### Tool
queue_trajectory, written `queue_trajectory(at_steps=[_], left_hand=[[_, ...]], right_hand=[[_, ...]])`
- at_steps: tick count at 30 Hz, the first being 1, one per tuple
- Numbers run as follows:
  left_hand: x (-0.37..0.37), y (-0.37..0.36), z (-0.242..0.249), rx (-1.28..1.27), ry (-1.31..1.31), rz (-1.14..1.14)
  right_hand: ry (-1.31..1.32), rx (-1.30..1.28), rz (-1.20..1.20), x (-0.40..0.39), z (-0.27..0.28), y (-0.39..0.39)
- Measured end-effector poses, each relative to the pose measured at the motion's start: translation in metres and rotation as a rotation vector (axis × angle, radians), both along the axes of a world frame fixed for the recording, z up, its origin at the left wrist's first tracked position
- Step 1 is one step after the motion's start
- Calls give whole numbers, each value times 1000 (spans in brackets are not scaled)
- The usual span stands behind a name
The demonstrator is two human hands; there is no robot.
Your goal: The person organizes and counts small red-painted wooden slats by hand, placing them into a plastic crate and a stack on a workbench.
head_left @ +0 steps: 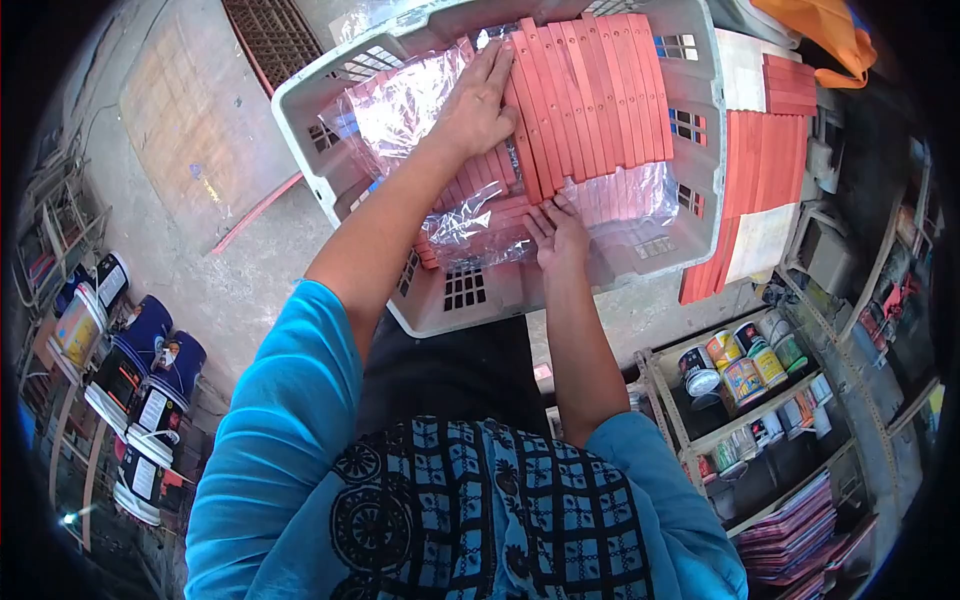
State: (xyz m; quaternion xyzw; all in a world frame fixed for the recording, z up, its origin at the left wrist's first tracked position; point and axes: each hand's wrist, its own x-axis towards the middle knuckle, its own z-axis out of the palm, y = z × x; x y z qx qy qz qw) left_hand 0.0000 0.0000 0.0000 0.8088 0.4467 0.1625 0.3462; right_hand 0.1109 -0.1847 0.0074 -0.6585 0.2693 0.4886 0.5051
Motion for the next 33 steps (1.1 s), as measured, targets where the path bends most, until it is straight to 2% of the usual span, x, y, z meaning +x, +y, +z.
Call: queue_trajectory(at_steps=[8, 11, 14, 20, 23, 24, 29, 32, 33], left_hand=[[-2, 1, 7, -88, -37, 34], [0, -2, 3, -131, -97, 95], [6, -7, 3, -79, -98, 237], [14, -29, 37, -625, -369, 639], [21, -51, 9, -721, -483, 718], [21, -52, 24, -804, -521, 666], [26, -64, 9, -911, -461, 774], [25, -66, 7, -1050, -574, 829], [25, -68, 3, -1102, -625, 839]], right_hand=[[-8, 53, -36, -7, 0, -1], [-26, -6, -15, -5, 6, 4], [-36, 42, -30, -1, 3, 4], [-71, 27, -3, 3, 11, 11], [-65, 45, 9, 4, 6, 8], [-65, 50, 10, 5, 6, 8], [-55, 57, 17, 8, 4, 6], [-56, 54, 39, 7, 5, 6], [-130, 32, 106, 5, 6, 5]])
